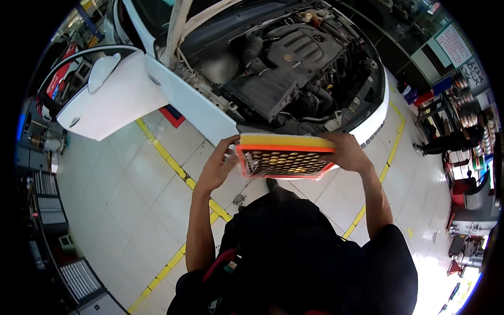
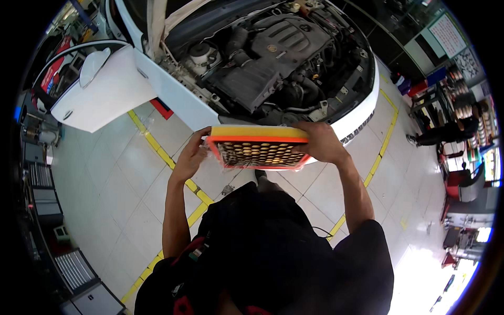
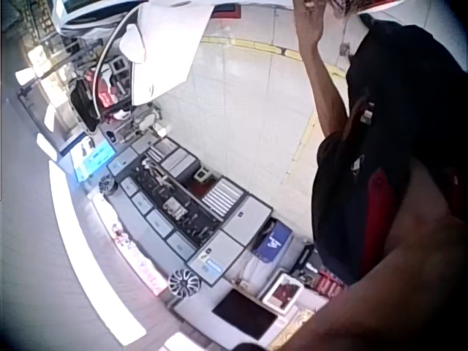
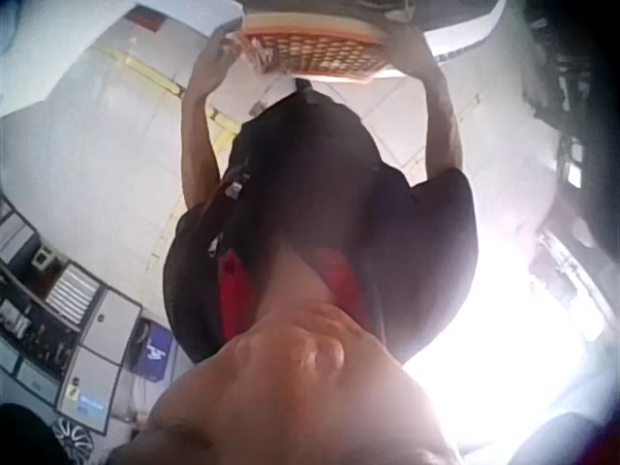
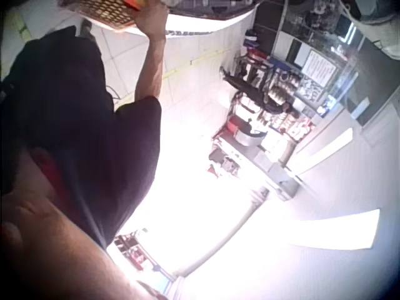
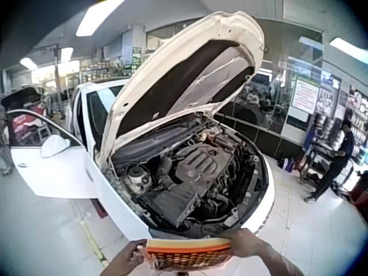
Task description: The person pours fluids from bottles into the engine bay, retrieves and places bottles on a shelf, then returns to the engine to open and close caps. The person also picks up and places an air filter on the engine cover.
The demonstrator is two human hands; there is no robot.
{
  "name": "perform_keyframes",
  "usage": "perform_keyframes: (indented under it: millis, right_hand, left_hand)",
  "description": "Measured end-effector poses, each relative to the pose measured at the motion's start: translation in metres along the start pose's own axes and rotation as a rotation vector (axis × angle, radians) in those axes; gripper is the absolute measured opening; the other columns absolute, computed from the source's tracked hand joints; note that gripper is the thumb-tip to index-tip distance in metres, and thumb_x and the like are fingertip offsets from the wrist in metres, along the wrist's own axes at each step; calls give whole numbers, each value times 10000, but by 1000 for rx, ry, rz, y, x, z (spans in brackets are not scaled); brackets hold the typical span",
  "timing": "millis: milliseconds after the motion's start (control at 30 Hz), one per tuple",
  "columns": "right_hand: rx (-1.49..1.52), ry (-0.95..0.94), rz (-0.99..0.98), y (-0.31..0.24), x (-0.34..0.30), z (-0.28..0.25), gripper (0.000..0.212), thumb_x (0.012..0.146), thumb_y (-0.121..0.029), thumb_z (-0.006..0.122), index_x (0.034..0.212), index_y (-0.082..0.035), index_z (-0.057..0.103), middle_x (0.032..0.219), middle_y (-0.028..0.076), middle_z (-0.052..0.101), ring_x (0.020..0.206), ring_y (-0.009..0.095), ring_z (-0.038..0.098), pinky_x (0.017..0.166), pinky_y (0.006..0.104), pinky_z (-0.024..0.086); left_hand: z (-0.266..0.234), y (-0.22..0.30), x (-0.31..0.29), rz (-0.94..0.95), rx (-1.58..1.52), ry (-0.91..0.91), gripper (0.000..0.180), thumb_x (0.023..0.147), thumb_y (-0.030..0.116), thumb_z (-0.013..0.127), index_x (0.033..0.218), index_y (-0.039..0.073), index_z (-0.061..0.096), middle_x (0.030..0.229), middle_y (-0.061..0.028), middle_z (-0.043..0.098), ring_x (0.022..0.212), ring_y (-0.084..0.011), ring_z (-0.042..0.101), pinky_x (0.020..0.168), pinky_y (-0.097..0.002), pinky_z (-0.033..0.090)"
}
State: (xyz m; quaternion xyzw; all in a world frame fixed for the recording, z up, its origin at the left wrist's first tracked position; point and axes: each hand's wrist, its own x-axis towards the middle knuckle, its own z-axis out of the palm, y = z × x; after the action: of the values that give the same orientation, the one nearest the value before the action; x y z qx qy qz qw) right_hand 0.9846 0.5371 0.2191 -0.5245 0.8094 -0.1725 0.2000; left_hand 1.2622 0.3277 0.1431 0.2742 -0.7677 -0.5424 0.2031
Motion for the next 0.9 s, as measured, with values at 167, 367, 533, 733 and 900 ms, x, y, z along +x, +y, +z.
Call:
perform_keyframes:
  millis: [167, 367, 533, 733, 900]
  right_hand:
    - [97, -74, 112, -2, 7, -8, 591, 661, -95, 852, 1195, 19, 628, 1053, 156, 700, 941, 239, 675, 882, 338, 519]
    - [918, 1, 80, 66, 26, -12, 620, 672, -173, 878, 1168, 79, 604, 1066, 117, 680, 996, 209, 634, 917, 341, 489]
    - [1504, 147, -34, 106, 68, 39, 733, 816, -286, 783, 1391, -2, 430, 1344, 100, 554, 1208, 262, 561, 1033, 406, 457]
    - [1877, -42, 115, 69, 129, 121, 605, 903, -282, 687, 1420, -97, 434, 1398, 59, 508, 1297, 274, 480, 1079, 537, 385]
    - [1702, 57, 166, 44, 161, 141, 573, 901, -205, 690, 1381, -18, 440, 1318, 111, 556, 1219, 268, 542, 1030, 483, 455]
  left_hand:
    - [-10, -42, -26, -85, 2, 227, 221, 869, -31, 561, 1058, -8, 674, 889, -70, 673, 724, -176, 600, 669, -297, 494]
    - [-9, -74, -32, -138, -480, 610, 209, 884, -54, 523, 1052, -17, 640, 866, -31, 631, 751, -106, 571, 667, -253, 490]
    - [14, -76, -30, -150, -16, 285, 279, 844, 74, 652, 1113, 4, 635, 1371, -163, 521, 1255, -326, 510, 1028, -392, 409]
    - [70, -37, 22, -166, -294, 280, 413, 768, 143, 735, 1135, -20, 638, 1136, -164, 648, 1018, -260, 620, 899, -360, 483]
    - [68, -72, 40, -348, -544, 503, 358, 816, 86, 695, 1127, -72, 618, 953, -114, 683, 801, -190, 638, 715, -335, 518]
